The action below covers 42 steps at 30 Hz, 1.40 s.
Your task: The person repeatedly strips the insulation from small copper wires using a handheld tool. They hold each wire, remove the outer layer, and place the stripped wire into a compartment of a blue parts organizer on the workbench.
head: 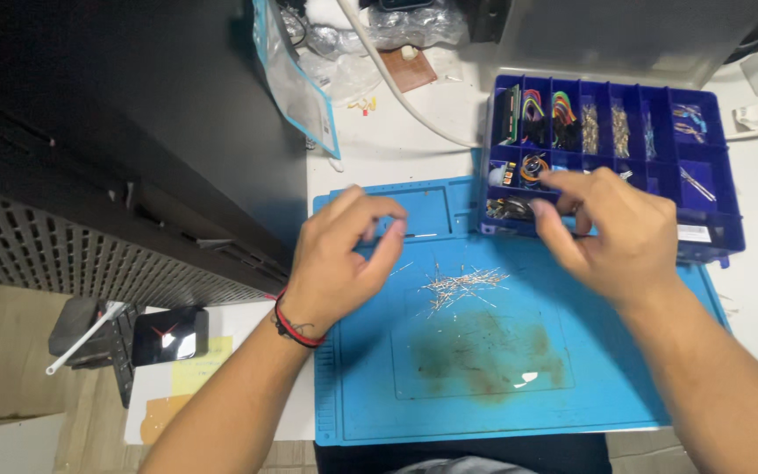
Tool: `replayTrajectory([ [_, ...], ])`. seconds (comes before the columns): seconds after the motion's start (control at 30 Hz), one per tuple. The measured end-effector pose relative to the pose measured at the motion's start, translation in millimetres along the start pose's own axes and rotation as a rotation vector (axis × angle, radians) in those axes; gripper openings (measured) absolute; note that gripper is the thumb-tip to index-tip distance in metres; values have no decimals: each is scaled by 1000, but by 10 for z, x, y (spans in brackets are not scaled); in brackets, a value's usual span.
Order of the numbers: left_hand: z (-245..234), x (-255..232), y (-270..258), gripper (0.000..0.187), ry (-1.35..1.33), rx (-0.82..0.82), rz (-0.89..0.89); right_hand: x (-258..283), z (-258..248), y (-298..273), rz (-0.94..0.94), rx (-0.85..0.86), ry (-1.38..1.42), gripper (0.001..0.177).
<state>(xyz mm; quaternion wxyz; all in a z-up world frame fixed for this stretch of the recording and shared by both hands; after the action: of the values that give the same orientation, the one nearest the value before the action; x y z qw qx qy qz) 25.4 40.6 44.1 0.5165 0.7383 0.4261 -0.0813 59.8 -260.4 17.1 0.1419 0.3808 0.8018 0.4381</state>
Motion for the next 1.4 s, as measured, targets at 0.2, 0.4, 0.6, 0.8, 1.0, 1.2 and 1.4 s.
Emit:
replayTrajectory([
  [0.2,131,248,-219,31,549,623,30,160,-8,12,-85,41,90,8],
  [0.4,305,486,-446,36,619,624,135,172,-8,11,-84,71,113,3],
  [0.6,433,467,-573,27,717,471,228,244,31,48,-128,98,154,3],
  [0.8,376,227,-357,16,526,401,270,386,72,86,-16,117,259,13],
  [1.0,450,-111,-312,7,-71,224,-32,453,103,117,55,219,460,15],
  [1.2,523,-131,-384,5,-335,216,-234,414,159,56,58,220,570,7],
  [1.4,513,-122,-379,5,-383,184,-183,417,169,49,45,208,599,7],
])
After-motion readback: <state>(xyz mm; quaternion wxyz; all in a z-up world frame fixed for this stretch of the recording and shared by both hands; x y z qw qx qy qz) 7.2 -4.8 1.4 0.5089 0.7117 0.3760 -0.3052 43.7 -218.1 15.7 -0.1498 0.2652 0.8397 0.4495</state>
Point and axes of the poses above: each hand's wrist, its own y-axis towards the middle knuckle, its own z-axis out of the palm, x = y × z, the point moved 1 cm from there along y, towards the middle knuckle, and after that the axes turned 8 degrees about -x, right-handed, at the moved point
